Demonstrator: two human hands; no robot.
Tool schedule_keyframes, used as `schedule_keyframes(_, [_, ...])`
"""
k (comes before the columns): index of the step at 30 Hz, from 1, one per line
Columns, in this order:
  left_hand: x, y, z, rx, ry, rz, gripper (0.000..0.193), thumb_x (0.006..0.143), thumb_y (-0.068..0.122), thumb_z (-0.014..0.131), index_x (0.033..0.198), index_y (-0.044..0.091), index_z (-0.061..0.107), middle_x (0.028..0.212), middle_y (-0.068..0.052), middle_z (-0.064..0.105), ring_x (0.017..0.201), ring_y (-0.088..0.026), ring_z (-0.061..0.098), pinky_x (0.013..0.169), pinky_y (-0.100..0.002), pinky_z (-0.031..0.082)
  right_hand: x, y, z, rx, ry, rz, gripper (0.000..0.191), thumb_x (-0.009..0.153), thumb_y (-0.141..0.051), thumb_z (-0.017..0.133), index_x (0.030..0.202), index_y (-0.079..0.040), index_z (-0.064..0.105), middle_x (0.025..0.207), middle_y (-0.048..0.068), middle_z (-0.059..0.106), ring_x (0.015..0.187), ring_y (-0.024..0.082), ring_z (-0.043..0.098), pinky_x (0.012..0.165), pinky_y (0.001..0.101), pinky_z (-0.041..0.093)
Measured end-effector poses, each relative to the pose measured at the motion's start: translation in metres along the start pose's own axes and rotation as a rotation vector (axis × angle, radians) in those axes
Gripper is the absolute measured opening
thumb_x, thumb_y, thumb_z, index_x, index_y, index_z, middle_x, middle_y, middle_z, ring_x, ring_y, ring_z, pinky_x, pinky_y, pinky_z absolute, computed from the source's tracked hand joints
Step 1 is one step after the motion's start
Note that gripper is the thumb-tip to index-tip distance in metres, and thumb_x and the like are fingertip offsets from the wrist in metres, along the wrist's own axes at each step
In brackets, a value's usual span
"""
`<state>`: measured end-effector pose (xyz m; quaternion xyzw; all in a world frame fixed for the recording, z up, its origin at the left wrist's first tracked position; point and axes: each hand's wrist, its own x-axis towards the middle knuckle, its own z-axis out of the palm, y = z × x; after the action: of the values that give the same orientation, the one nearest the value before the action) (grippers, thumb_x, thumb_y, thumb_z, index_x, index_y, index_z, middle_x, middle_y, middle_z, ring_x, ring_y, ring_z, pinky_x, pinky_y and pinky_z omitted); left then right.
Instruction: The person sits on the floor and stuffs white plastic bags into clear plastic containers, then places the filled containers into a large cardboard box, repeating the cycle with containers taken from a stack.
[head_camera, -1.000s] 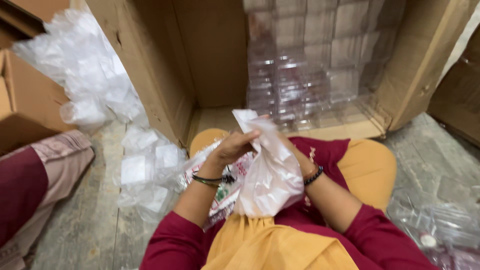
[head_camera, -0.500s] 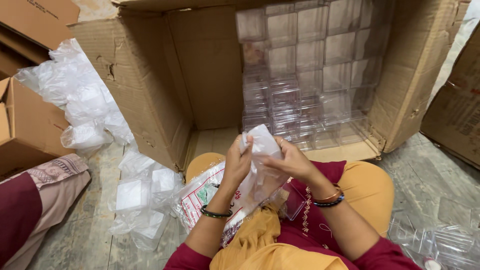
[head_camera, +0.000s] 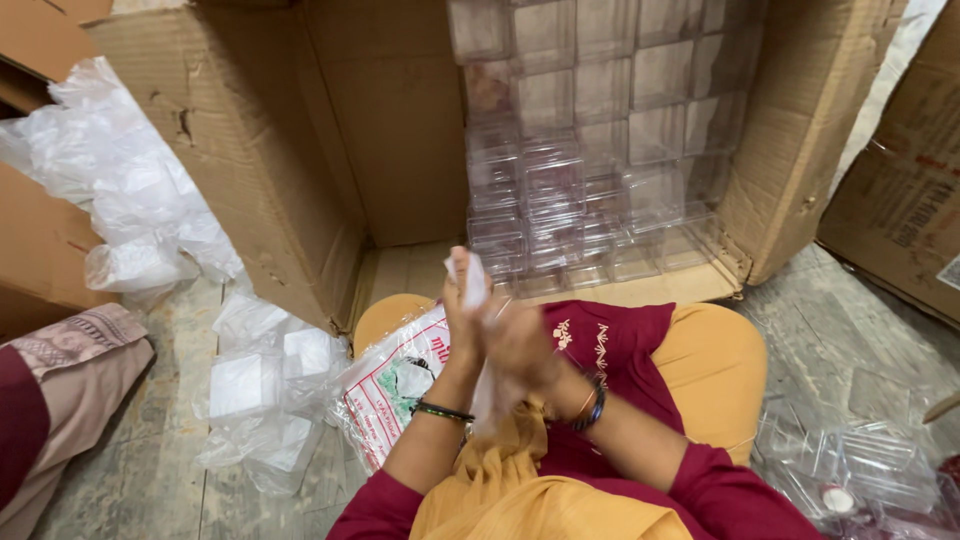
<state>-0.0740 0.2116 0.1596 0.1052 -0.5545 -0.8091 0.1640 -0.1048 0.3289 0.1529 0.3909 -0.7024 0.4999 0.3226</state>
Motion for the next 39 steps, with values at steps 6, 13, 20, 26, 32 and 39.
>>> schedule_keyframes(6, [0.001, -0.025, -0.003, 0.145, -0.017, -0.006, 0.06, 0.105, 0.059, 0.04, 0.067, 0.015, 0.052, 0.06, 0.006, 0.048, 0.053, -0.006, 0.042, 0.046, -0.025, 0.031, 0.008, -0.029, 0.0, 0.045, -0.091, 0.281, 0.027, 0.103, -0.013, 0.06, 0.08, 0.001, 0.061, 0.063, 0.016, 0.056, 0.049, 0.026, 0.059, 0.048, 0.0386, 0.046])
schedule_keyframes(13, [0.01, -0.05, -0.013, 0.087, 0.007, -0.04, 0.059, 0.107, 0.056, 0.042, 0.067, 0.014, 0.052, 0.062, 0.005, 0.051, 0.057, -0.006, 0.045, 0.049, -0.026, 0.036, -0.02, -0.016, 0.01, -0.075, -0.088, 0.253, 0.029, 0.107, -0.011, 0.055, 0.081, 0.001, 0.06, 0.064, 0.018, 0.055, 0.051, 0.029, 0.058, 0.048, 0.0411, 0.044])
schedule_keyframes(20, [0.003, -0.043, -0.006, 0.045, -0.099, -0.081, 0.038, 0.101, 0.043, 0.06, 0.101, 0.005, 0.068, 0.091, 0.001, 0.069, 0.083, -0.008, 0.061, 0.073, -0.027, 0.052, -0.031, 0.023, -0.008, 0.045, -0.026, 0.456, 0.034, 0.112, -0.019, 0.053, 0.083, -0.002, 0.06, 0.061, 0.007, 0.055, 0.048, 0.015, 0.051, 0.045, 0.0349, 0.04])
schedule_keyframes(26, [0.003, -0.024, -0.008, -0.079, -0.123, -0.278, 0.035, 0.086, 0.015, 0.081, 0.115, -0.001, 0.071, 0.106, -0.006, 0.075, 0.095, -0.015, 0.07, 0.085, -0.029, 0.056, -0.036, 0.012, -0.033, 0.23, 0.118, 0.72, 0.038, 0.117, -0.025, 0.053, 0.084, -0.005, 0.054, 0.07, -0.006, 0.044, 0.066, 0.001, 0.039, 0.056, 0.0235, 0.036])
schedule_keyframes(32, [-0.003, -0.033, -0.007, 0.016, -0.146, -0.122, 0.024, 0.092, 0.015, 0.08, 0.108, -0.001, 0.074, 0.1, -0.006, 0.076, 0.089, -0.014, 0.07, 0.079, -0.028, 0.056, -0.03, 0.014, -0.05, 0.547, 0.012, 0.845, 0.013, 0.095, -0.016, 0.07, 0.098, -0.004, 0.066, 0.09, -0.005, 0.068, 0.081, 0.002, 0.059, 0.071, 0.018, 0.051])
schedule_keyframes(39, [-0.008, -0.03, -0.008, -0.093, -0.321, -0.172, 0.028, 0.082, 0.01, 0.083, 0.104, 0.006, 0.065, 0.095, 0.003, 0.07, 0.089, -0.008, 0.066, 0.078, -0.024, 0.055, -0.038, 0.014, -0.055, 0.6, 0.044, 0.901, 0.014, 0.096, -0.015, 0.072, 0.101, -0.002, 0.071, 0.086, -0.006, 0.068, 0.074, 0.001, 0.056, 0.063, 0.0179, 0.045])
